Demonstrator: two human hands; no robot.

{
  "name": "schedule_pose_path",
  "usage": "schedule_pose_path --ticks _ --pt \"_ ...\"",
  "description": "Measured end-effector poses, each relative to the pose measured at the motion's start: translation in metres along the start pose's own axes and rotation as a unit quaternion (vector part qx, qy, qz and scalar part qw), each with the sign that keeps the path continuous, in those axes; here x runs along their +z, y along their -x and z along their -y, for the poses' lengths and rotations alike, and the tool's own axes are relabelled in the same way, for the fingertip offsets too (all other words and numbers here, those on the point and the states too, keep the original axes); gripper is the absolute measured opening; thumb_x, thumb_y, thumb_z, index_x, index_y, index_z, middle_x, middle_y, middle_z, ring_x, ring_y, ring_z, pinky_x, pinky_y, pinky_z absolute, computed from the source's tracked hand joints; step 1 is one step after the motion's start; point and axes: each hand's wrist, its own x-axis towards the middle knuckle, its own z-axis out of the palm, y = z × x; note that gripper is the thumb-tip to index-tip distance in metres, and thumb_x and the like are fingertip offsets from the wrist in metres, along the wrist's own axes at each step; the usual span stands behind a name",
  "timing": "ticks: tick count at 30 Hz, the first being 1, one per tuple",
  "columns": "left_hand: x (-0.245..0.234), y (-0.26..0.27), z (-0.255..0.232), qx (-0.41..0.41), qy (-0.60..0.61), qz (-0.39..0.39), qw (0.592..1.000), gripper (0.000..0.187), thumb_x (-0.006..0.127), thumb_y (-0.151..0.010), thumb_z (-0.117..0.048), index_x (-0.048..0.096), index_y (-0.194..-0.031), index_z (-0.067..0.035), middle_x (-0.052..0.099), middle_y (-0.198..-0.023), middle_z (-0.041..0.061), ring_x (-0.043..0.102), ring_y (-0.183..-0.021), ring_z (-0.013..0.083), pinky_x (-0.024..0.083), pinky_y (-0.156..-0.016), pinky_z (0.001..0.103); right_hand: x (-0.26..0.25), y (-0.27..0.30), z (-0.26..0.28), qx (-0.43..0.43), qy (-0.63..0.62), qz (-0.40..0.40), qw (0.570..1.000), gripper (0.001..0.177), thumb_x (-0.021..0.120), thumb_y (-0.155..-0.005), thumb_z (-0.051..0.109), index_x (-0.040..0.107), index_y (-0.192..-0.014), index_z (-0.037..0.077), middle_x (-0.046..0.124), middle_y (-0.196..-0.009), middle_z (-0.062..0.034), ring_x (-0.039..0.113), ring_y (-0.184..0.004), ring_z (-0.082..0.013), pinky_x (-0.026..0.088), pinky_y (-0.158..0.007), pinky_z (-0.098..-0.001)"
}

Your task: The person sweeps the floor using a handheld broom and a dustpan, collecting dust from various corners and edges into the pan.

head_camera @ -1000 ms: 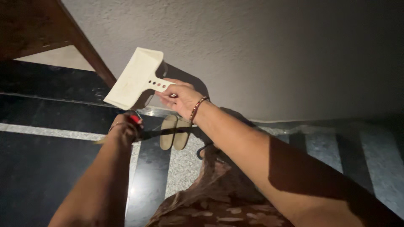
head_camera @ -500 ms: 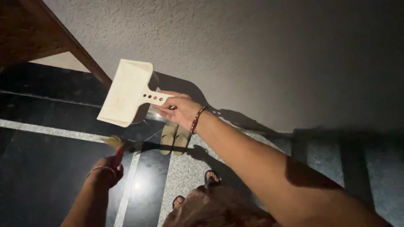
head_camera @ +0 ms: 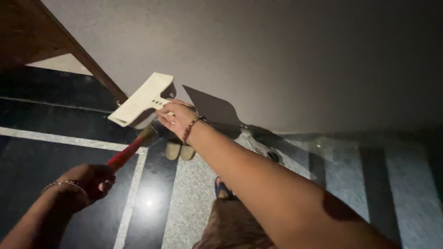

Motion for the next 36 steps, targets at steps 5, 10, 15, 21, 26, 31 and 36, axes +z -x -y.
schedule_pose_path --ticks 5,10,15,21,26,31,36 --pt "0.028 0.050 0.045 0.051 -0.215 0.021 0.975 0.037 0.066 -0.099 -0.024 0.065 -0.118 0.008 0.063 -0.077 0.013 0.052 -0.056 0.0179 0.042 -0.047 0.030 -0.015 0.032 -0.039 -0.030 -0.040 -0.088 0.995 0.046 0.065 -0.082 -0.006 0.057 -0.125 0.008 0.067 -0.113 -0.0136 0.067 -0.106 -0.0281 0.057 -0.093 -0.0388" --pt "0.064 -0.002 0.125 0.147 -0.221 0.108 0.958 0.025 0.071 -0.092 -0.021 0.077 -0.113 -0.010 0.062 -0.071 0.010 0.050 -0.053 0.0198 0.035 -0.043 0.037 -0.048 0.081 -0.074 -0.031 -0.052 -0.044 0.997 0.045 0.065 -0.084 -0.004 0.057 -0.128 0.004 0.067 -0.116 -0.0107 0.069 -0.105 -0.0265 0.058 -0.091 -0.0378" --pt "0.125 -0.077 0.200 0.251 -0.367 0.100 0.890 0.024 0.071 -0.090 -0.022 0.077 -0.107 -0.007 0.065 -0.065 0.008 0.058 -0.052 0.0202 0.044 -0.044 0.039 -0.079 0.127 -0.085 -0.032 -0.064 -0.050 0.996 0.048 0.065 -0.082 -0.004 0.059 -0.128 0.010 0.069 -0.115 -0.0100 0.068 -0.103 -0.0236 0.055 -0.086 -0.0366" --pt "0.172 -0.057 0.276 0.123 -0.251 0.046 0.959 0.030 0.069 -0.092 -0.031 0.073 -0.110 -0.008 0.066 -0.067 0.012 0.061 -0.051 0.0239 0.047 -0.047 0.040 -0.125 0.169 -0.063 -0.028 -0.047 -0.086 0.995 0.051 0.066 -0.080 -0.006 0.060 -0.129 0.006 0.070 -0.115 -0.0109 0.069 -0.104 -0.0250 0.057 -0.088 -0.0349" --pt "0.199 -0.046 0.288 0.119 -0.329 0.017 0.937 0.034 0.069 -0.093 -0.040 0.069 -0.118 -0.017 0.073 -0.071 0.014 0.066 -0.053 0.0258 0.052 -0.051 0.039 -0.155 0.177 -0.063 -0.034 -0.079 -0.072 0.994 0.057 0.064 -0.079 -0.009 0.057 -0.133 0.008 0.067 -0.119 -0.0120 0.067 -0.106 -0.0255 0.056 -0.089 -0.0352" --pt "0.230 -0.106 0.272 0.329 -0.666 -0.019 0.669 0.034 0.076 -0.078 -0.018 0.073 -0.111 -0.013 0.075 -0.097 0.012 0.072 -0.085 0.0325 0.060 -0.073 0.041 -0.172 0.192 -0.039 -0.006 -0.051 -0.069 0.996 0.058 0.062 -0.080 -0.007 0.055 -0.135 0.008 0.067 -0.118 -0.0122 0.068 -0.107 -0.0260 0.056 -0.088 -0.0360" --pt "0.218 -0.116 0.317 0.374 -0.613 -0.014 0.695 0.031 0.068 -0.082 -0.022 0.070 -0.112 -0.013 0.077 -0.098 0.013 0.073 -0.093 0.0337 0.059 -0.081 0.043 -0.178 0.197 -0.041 0.001 -0.037 -0.092 0.995 0.061 0.063 -0.080 -0.008 0.056 -0.137 0.008 0.068 -0.118 -0.0116 0.067 -0.106 -0.0262 0.056 -0.089 -0.0379"
